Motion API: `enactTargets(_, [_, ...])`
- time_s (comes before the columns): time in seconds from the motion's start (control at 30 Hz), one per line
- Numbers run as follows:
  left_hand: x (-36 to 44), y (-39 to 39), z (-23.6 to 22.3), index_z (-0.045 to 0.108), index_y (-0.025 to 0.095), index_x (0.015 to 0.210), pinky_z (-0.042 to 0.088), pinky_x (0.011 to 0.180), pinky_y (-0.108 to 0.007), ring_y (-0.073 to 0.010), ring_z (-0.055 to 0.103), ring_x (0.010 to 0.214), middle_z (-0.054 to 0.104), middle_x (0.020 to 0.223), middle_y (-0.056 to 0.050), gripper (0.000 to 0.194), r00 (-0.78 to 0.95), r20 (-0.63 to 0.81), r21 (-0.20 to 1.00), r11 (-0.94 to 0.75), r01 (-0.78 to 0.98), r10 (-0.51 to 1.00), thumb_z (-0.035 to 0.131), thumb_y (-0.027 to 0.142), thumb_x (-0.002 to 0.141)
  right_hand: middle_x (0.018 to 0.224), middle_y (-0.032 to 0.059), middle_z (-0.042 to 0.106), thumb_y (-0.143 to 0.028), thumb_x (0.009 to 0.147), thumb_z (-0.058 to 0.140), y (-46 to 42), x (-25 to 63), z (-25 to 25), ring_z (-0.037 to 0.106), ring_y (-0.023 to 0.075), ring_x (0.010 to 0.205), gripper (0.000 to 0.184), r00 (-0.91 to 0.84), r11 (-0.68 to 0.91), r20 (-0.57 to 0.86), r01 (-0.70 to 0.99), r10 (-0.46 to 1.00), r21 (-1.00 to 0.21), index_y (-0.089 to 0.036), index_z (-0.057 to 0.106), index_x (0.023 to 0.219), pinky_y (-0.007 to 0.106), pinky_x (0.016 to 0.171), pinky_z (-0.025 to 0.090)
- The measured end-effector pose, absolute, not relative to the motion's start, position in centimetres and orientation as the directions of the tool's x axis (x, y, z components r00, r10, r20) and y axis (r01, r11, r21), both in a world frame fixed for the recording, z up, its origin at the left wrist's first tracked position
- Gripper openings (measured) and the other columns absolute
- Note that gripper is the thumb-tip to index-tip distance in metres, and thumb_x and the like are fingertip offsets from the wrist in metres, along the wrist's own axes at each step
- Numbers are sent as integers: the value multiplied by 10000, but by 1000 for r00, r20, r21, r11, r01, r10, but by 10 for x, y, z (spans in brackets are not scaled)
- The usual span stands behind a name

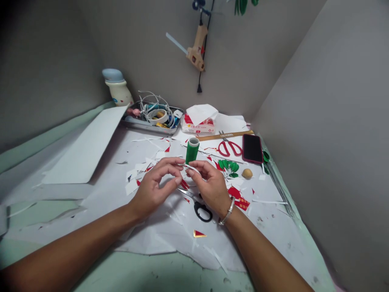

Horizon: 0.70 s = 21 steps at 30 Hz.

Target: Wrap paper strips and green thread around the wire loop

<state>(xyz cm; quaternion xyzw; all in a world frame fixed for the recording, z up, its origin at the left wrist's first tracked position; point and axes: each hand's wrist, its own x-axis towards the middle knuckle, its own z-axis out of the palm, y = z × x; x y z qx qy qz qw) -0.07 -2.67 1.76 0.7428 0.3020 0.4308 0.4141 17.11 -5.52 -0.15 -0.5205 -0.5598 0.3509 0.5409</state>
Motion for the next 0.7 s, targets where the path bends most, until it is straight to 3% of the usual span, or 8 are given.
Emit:
enactTargets(0.27, [2,-24,11,597,191,793,431,937,-343,-164,583,1023,646,1058,-40,69,484,430,840,-534,94,762,562,156,840,881,45,727,-336,829,652,-55,173,-1,690,173,805,226,142,176,200,167,969,-970,-197,634,1006,288,713,539])
enactTargets(0.47, [2,-24,10,595,193,787,460,818,-322,-143,573,832,612,851,-13,105,480,344,858,-478,189,807,524,167,861,866,45,723,-336,843,629,-55,173,0,681,168,806,221,165,171,190,120,968,-978,-193,611,1010,290,714,532])
enactTargets(0.6, [1,-21,10,601,187,776,446,852,-323,-153,577,907,612,929,-31,96,415,347,884,-441,153,841,544,193,852,917,36,696,-305,832,639,-55,174,-2,676,168,840,178,176,208,231,138,957,-968,-201,622,976,302,766,531])
enactTargets(0.7, [2,-19,10,606,181,766,451,858,-322,-171,585,976,615,1029,-55,104,381,272,944,-321,71,884,553,222,845,923,29,685,-297,833,635,-56,175,-3,664,173,845,151,183,244,288,229,940,-942,-211,632,957,314,780,524])
